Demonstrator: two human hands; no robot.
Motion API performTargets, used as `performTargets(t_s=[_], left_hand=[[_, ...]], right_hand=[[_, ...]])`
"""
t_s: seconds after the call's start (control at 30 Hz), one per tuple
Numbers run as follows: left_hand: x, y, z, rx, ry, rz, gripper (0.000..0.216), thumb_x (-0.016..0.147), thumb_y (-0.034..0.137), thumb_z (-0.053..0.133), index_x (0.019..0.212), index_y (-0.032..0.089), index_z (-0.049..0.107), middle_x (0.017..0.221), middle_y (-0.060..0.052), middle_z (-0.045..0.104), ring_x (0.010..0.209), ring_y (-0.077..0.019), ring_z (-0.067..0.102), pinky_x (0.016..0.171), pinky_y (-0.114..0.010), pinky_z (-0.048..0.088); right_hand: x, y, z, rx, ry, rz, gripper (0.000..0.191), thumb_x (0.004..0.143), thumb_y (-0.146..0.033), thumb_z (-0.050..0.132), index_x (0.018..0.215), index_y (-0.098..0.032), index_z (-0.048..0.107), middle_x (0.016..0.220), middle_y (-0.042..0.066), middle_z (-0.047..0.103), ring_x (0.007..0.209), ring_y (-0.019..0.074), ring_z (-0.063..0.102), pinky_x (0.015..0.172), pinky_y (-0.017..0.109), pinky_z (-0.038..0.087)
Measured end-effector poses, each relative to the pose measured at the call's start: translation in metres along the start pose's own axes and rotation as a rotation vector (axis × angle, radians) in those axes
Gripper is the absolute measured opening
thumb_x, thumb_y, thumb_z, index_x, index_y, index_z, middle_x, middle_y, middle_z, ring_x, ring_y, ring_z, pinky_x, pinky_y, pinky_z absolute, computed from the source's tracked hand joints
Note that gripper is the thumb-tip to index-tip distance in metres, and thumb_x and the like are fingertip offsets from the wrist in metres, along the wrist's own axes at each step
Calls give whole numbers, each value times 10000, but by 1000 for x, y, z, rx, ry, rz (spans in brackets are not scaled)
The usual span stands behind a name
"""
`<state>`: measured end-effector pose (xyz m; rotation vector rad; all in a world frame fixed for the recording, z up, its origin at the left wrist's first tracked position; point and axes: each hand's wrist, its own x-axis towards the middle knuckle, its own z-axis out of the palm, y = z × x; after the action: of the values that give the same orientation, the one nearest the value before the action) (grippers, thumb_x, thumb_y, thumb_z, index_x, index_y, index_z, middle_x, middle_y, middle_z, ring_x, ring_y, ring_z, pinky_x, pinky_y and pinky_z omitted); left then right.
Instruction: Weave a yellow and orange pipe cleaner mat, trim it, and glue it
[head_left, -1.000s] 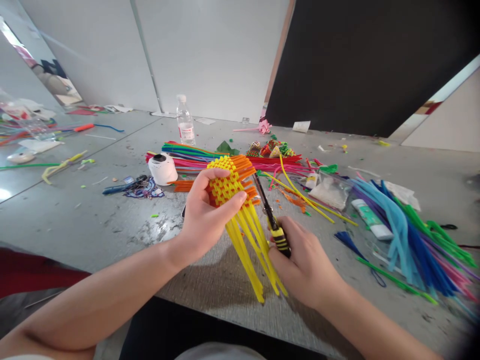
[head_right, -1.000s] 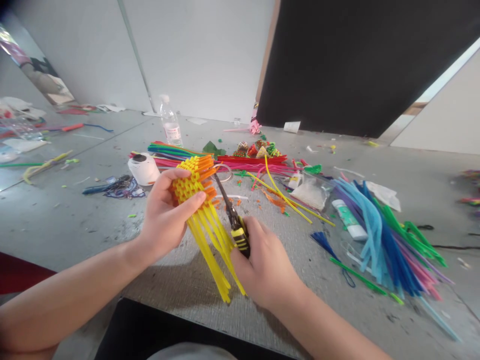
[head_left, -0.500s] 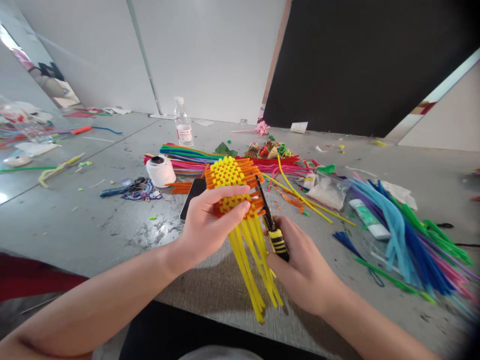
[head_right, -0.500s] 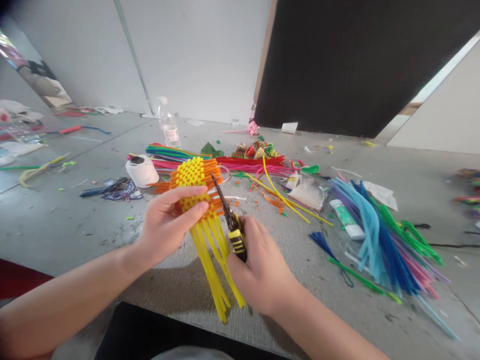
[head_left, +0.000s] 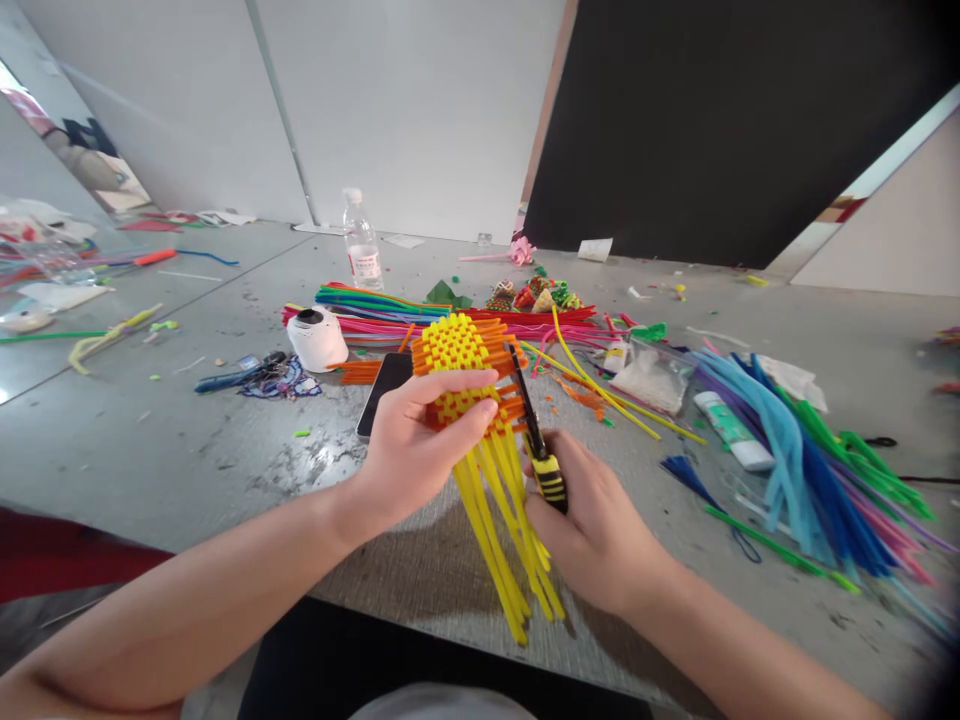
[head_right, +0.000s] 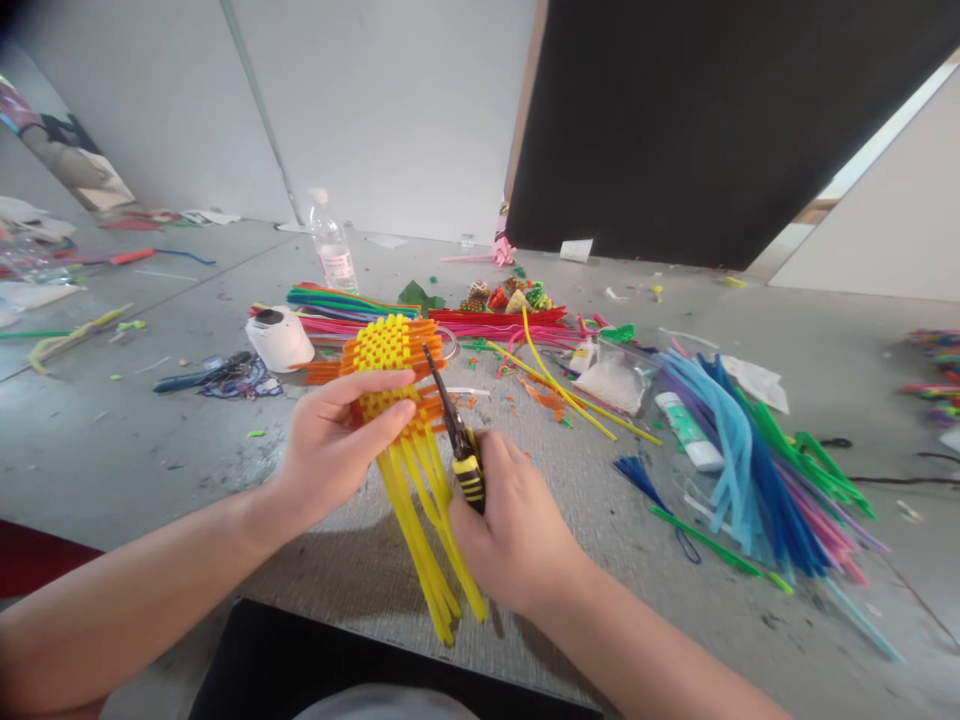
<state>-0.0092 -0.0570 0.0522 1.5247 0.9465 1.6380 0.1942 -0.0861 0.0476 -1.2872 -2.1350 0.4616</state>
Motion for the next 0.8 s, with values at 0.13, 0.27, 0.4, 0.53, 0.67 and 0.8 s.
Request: performTargets(t_s=[0.13, 0.27, 0.4, 0.53, 0.67, 0.8], left_hand=[[0, 1, 2, -25, 12, 3, 213, 898, 295, 825, 1099, 225, 828, 1061, -66, 838, 865, -186, 794, 717, -251, 664], [2, 1, 4, -79, 29, 34, 318, 883, 243, 831, 1197, 238, 781, 1117, -62, 821, 935, -204, 800, 790, -293, 685], [3, 0, 3, -101, 45, 37, 412, 879, 217, 833, 1279, 266, 748, 1188, -57, 806, 976, -206, 799, 827, -313, 694], [0, 1, 2, -85, 0, 26, 406, 895, 242, 822, 1295, 250, 750, 1183, -79, 807, 994, -237, 802, 851, -362, 705], [-2, 4, 2, -107, -44, 30, 391, 896, 223, 817, 1282, 245, 760, 1185, -83, 811, 978, -232, 805, 835, -348, 708], [-2, 5, 3, -122, -57, 24, 389, 886, 209, 823, 1269, 250, 772, 1175, -75, 818, 970, -225, 808, 825, -333, 710]], right_hand=[[1, -2, 0, -15, 22, 50, 122, 847, -196, 501, 852, -276, 410, 719, -2, 590, 618, 193, 557, 577, 309, 369], [1, -4, -1, -12, 6, 63, 102, 852, -205, 502, 856, -272, 424, 710, -4, 590, 613, 192, 555, 574, 308, 368], [1, -4, -3, 2, -21, 36, 99, 833, -211, 494, 926, -243, 494, 823, 48, 647, 717, 230, 615, 630, 338, 440], [2, -6, -5, 58, -23, 49, 207, 809, -202, 493, 1011, -224, 531, 919, 75, 689, 811, 253, 658, 696, 373, 496], [3, -6, -5, 97, -32, 49, 206, 781, -202, 503, 985, -233, 515, 930, 75, 699, 813, 253, 662, 706, 383, 509], [4, -5, -5, 93, -24, 63, 241, 779, -213, 508, 1019, -229, 518, 955, 86, 702, 835, 264, 665, 725, 400, 511]])
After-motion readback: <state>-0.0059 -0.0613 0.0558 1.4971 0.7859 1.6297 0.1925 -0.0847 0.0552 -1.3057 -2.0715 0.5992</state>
